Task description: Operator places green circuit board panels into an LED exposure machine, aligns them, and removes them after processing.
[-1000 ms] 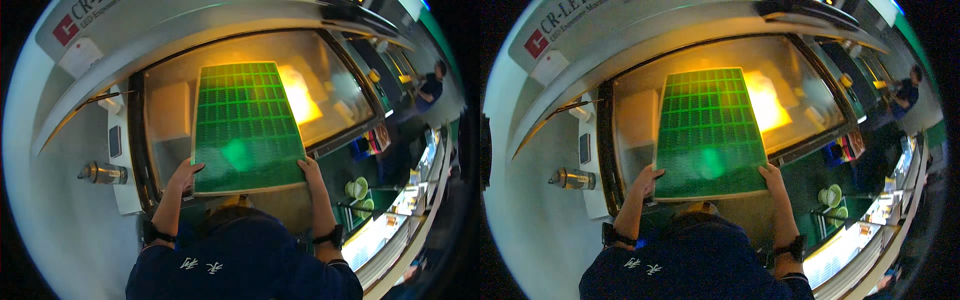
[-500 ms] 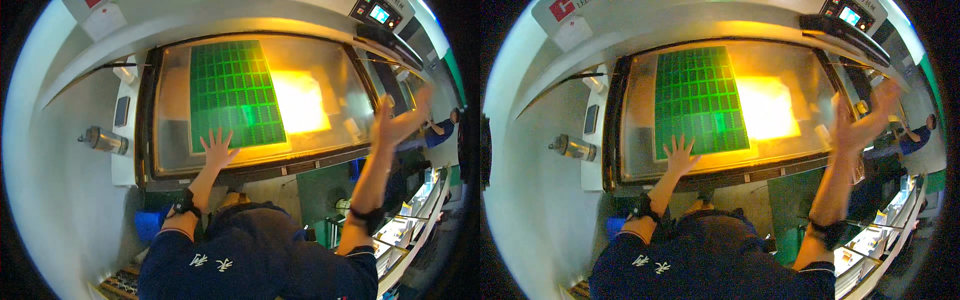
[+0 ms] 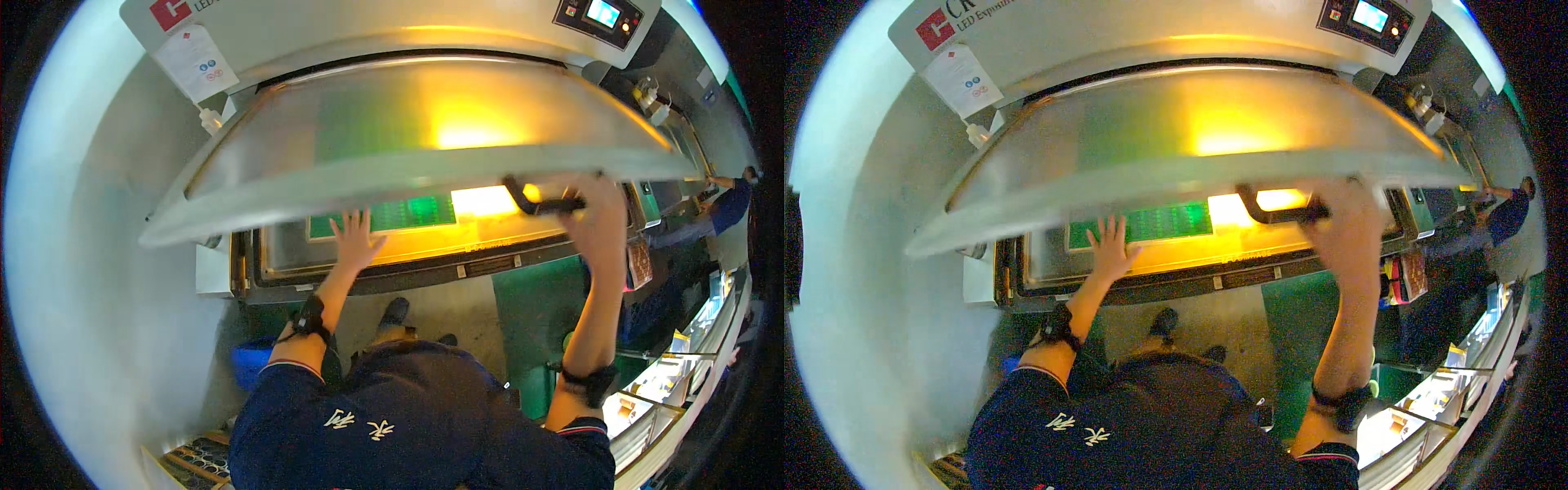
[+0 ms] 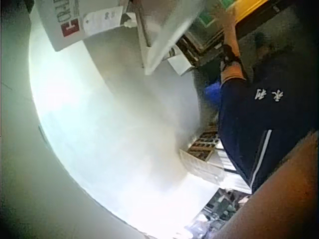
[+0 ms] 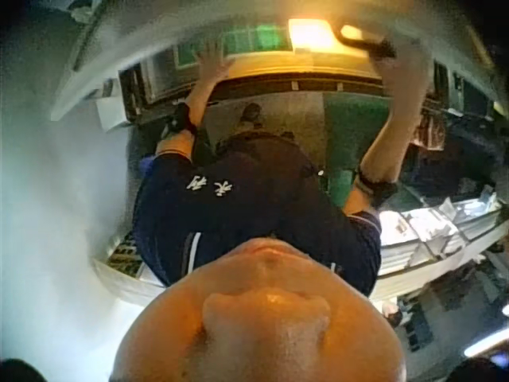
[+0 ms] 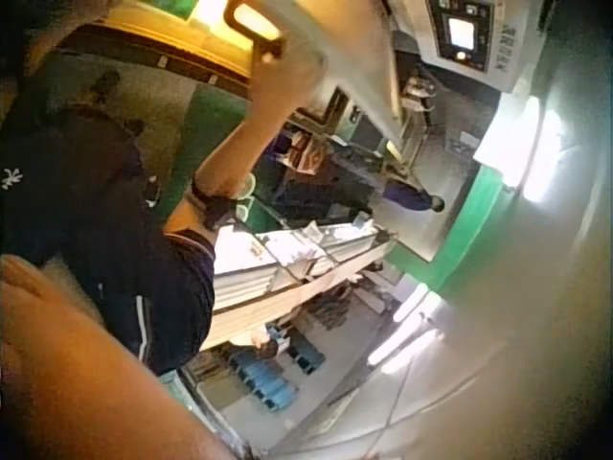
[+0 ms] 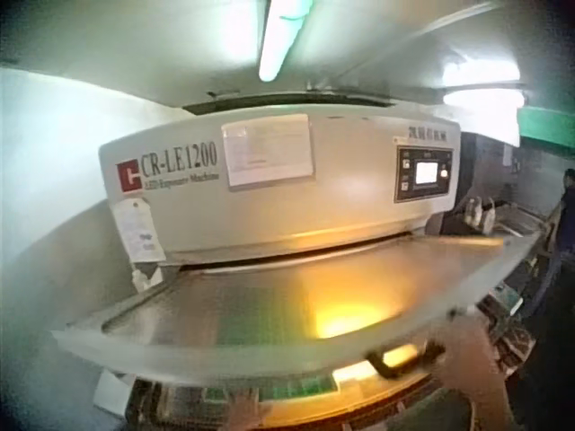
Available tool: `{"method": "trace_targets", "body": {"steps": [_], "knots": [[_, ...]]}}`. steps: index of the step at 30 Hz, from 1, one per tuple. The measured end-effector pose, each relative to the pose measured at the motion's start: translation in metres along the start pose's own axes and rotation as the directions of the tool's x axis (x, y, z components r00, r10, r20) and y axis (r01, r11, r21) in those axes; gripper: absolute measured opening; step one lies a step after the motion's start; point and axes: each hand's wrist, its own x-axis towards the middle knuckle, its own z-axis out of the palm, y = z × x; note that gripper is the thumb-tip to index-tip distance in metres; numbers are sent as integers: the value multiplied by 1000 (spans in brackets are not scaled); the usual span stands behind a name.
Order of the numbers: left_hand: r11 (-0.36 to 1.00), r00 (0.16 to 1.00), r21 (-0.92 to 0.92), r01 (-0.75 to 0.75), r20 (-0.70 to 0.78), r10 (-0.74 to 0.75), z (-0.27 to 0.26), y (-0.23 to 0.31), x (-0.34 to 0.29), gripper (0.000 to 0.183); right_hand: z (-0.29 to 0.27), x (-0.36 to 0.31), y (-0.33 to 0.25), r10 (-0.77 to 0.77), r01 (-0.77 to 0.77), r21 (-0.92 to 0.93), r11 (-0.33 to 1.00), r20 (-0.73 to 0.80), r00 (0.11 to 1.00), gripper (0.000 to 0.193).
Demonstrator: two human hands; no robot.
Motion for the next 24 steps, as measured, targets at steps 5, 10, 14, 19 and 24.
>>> {"method": "trace_targets", "body": {"steps": [5, 10, 14, 19, 24], "knots": [[663, 850, -701, -262, 157, 502, -39, 115, -55, 46, 86, -95, 15, 61, 33, -158, 987, 554, 830, 28], [258, 493, -950, -173, 144, 858, -67, 156, -27, 37, 213, -180, 32, 181, -2, -222, 975, 787, 590, 38], [778, 951, -611, -145, 130, 279, -15, 91, 49, 52, 238, -190, 35, 127, 35, -181, 983, 802, 584, 38], [986, 947, -30, 162, 287, -147, 4, 81, 65, 70, 248, -211, 52, 104, 6, -132, 991, 804, 585, 44], [974, 961, 188, 129, 221, -170, 9, 81, 70, 71, 235, -203, 48, -86, 79, 36, 996, 534, 841, 31]]}}
